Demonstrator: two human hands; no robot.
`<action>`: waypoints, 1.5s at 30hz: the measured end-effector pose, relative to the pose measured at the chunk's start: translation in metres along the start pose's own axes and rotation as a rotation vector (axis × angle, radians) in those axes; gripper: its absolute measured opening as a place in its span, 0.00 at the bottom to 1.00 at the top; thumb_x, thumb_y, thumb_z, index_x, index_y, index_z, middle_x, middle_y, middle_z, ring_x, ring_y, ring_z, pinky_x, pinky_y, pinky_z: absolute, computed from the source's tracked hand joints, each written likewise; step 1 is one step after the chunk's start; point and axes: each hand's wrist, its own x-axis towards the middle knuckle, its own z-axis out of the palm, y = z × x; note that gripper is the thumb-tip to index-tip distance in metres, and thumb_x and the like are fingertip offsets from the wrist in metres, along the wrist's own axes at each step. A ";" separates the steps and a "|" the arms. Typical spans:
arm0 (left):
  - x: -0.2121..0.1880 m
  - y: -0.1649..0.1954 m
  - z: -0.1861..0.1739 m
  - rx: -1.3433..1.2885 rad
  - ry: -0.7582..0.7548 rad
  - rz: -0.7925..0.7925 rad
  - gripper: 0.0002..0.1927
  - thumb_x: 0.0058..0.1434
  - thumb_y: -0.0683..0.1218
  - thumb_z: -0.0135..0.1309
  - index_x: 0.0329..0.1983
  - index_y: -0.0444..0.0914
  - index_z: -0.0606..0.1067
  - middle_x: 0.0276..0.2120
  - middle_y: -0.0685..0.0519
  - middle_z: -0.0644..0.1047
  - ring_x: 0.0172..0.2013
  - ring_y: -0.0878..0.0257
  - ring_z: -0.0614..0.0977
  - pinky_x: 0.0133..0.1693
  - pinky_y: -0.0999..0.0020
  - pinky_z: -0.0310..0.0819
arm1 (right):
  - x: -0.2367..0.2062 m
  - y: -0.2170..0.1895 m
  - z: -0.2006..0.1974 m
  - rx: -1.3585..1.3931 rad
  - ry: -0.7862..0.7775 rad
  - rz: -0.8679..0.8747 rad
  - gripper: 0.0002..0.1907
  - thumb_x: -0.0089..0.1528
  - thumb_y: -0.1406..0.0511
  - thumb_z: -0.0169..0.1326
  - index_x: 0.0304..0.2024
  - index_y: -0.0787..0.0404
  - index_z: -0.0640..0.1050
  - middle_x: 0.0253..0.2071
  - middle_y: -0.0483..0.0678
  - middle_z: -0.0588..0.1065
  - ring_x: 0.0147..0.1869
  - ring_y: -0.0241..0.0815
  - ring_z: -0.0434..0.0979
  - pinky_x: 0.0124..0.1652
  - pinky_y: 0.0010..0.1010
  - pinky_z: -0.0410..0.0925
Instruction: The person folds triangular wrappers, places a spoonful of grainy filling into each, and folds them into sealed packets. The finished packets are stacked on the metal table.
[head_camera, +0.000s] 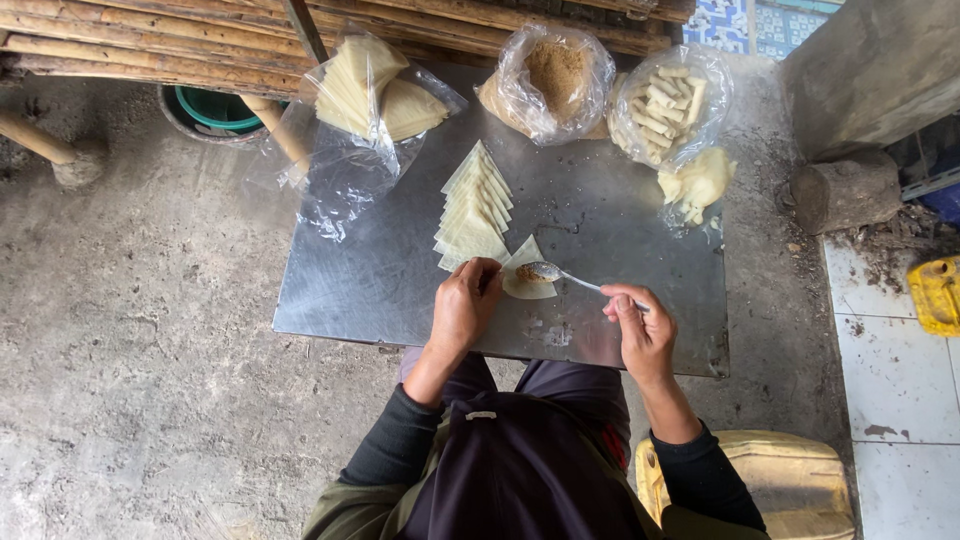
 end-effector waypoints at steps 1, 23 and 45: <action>0.000 0.000 0.000 -0.008 -0.001 -0.008 0.08 0.61 0.40 0.59 0.42 0.35 0.77 0.37 0.44 0.82 0.35 0.50 0.86 0.37 0.61 0.81 | 0.001 -0.004 0.000 -0.046 -0.021 -0.060 0.11 0.74 0.64 0.48 0.51 0.63 0.79 0.36 0.45 0.76 0.39 0.33 0.77 0.39 0.24 0.72; -0.002 0.002 -0.001 -0.018 -0.029 -0.023 0.07 0.63 0.41 0.57 0.44 0.36 0.77 0.39 0.45 0.83 0.36 0.51 0.87 0.36 0.63 0.81 | 0.026 -0.010 0.006 -0.150 0.062 -0.426 0.09 0.70 0.70 0.46 0.50 0.64 0.76 0.35 0.46 0.76 0.31 0.30 0.74 0.26 0.16 0.68; -0.001 0.009 -0.008 -0.008 -0.070 0.005 0.07 0.66 0.44 0.57 0.45 0.38 0.77 0.34 0.45 0.83 0.34 0.50 0.86 0.34 0.61 0.79 | 0.117 0.001 0.030 -0.306 -0.034 -0.080 0.16 0.71 0.66 0.55 0.59 0.61 0.70 0.37 0.46 0.73 0.37 0.36 0.75 0.38 0.26 0.69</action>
